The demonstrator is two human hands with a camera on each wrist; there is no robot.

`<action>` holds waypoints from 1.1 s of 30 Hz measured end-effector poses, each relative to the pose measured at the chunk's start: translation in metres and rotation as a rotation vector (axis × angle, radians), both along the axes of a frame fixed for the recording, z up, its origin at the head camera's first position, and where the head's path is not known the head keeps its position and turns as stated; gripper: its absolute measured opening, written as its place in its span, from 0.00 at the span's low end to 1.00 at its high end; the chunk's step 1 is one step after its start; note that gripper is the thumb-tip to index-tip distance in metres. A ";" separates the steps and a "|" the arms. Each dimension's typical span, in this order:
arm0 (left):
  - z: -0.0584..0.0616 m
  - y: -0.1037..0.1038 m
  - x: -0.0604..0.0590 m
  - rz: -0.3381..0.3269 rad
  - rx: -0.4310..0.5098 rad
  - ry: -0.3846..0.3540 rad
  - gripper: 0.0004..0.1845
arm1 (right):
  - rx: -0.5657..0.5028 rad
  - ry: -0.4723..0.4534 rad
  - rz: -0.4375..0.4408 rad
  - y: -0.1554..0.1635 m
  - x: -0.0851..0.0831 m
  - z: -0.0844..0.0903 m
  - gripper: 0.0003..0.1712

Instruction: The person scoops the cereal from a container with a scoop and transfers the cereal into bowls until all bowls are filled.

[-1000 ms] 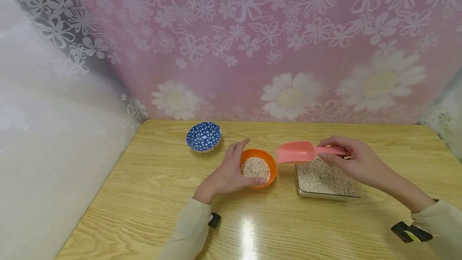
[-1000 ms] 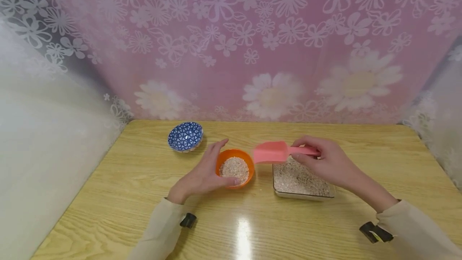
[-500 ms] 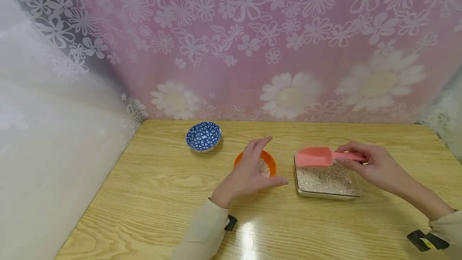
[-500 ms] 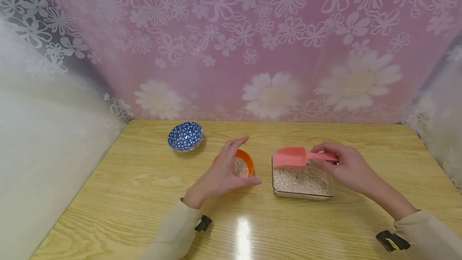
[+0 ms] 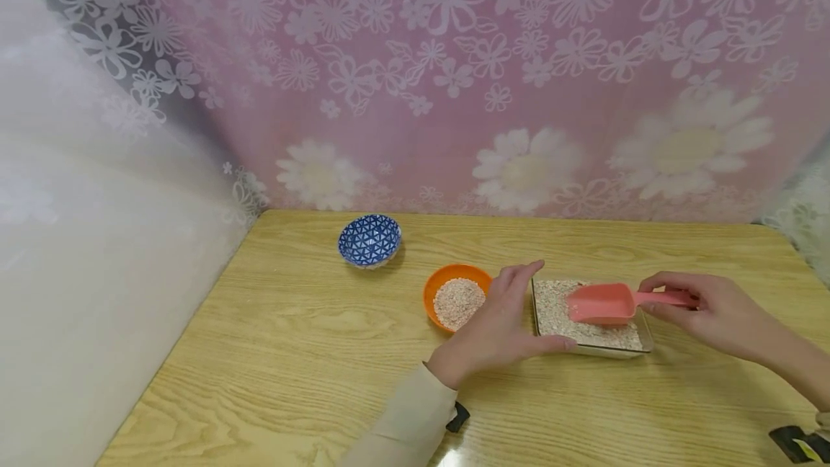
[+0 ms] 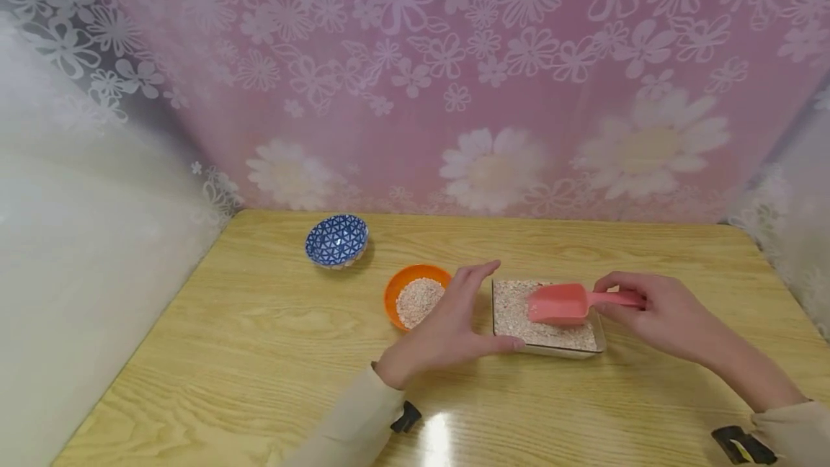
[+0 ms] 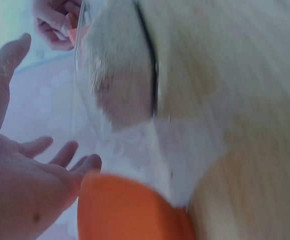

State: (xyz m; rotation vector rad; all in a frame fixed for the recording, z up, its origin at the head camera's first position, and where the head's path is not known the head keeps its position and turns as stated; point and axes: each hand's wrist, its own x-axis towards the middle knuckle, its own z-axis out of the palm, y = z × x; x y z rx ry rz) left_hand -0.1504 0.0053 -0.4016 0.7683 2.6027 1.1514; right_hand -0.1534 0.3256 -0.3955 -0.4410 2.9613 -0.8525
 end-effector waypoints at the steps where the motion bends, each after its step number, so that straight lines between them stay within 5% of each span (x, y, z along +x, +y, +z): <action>1: -0.002 0.003 0.001 0.007 0.000 -0.005 0.57 | 0.009 -0.007 -0.011 0.003 0.001 0.000 0.14; 6: -0.007 0.020 0.007 0.032 -0.052 0.038 0.58 | 0.034 0.006 -0.039 0.010 0.007 0.000 0.14; 10: -0.012 0.032 0.008 0.065 -0.113 0.082 0.60 | 0.083 0.130 -0.031 0.010 0.010 0.006 0.12; 23: -0.021 0.054 0.003 0.228 -0.170 -0.058 0.72 | 0.333 0.347 0.078 -0.006 0.004 0.041 0.13; 33: -0.024 0.048 -0.006 0.184 -0.168 -0.149 0.74 | 0.492 0.179 0.128 -0.022 -0.011 0.058 0.11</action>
